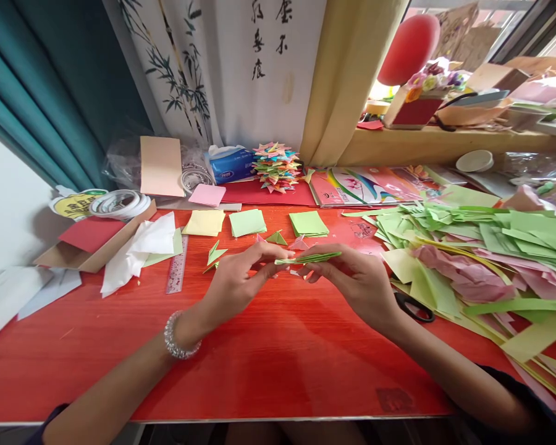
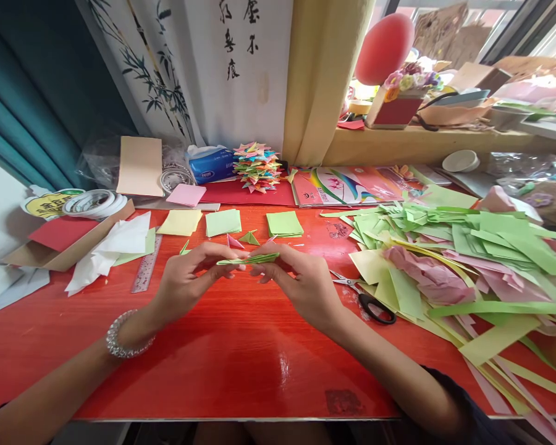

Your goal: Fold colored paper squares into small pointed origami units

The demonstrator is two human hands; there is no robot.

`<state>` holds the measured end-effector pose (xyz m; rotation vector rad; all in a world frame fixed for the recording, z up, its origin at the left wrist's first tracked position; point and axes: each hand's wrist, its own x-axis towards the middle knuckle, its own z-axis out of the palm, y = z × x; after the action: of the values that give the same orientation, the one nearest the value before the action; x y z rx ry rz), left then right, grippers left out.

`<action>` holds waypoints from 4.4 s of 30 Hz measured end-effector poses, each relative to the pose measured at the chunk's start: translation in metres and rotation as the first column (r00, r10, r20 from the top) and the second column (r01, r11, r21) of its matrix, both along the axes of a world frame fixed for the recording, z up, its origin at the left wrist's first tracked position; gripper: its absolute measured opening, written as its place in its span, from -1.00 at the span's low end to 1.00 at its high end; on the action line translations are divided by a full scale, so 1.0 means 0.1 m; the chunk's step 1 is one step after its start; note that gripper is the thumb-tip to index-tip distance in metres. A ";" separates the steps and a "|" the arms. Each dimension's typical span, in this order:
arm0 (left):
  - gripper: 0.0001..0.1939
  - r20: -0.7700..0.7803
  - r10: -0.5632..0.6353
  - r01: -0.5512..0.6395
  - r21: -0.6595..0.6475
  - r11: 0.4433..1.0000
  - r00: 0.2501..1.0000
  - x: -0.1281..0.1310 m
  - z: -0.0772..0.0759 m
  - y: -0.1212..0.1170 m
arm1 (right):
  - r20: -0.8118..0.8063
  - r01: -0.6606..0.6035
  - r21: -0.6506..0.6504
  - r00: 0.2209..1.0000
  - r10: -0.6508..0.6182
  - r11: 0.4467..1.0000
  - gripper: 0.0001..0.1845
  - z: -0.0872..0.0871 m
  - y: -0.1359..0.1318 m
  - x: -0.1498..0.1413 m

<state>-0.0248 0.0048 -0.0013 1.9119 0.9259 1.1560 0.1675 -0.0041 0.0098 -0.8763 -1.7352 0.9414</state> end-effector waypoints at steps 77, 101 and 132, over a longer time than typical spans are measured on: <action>-0.84 -0.183 0.024 0.017 0.217 0.976 0.983 -0.02 0.03 -0.01 | 0.387 0.025 0.558 0.876 -0.287 0.829 -0.79 0.02 -0.07 0.05; -0.81 -0.220 0.075 0.020 0.400 0.916 0.973 -0.04 0.00 0.02 | 0.362 0.120 0.477 0.876 -0.319 0.871 -0.81 0.01 -0.10 0.04; -0.81 -0.240 0.032 0.082 0.450 0.889 0.970 -0.05 -0.02 0.03 | 0.425 0.090 0.494 0.842 -0.331 0.865 -0.85 0.04 -0.10 0.02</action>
<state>-0.0298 0.0076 -0.0030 2.4846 0.7946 1.2240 0.1696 -0.0142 0.0141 -1.0235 -2.1159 0.1184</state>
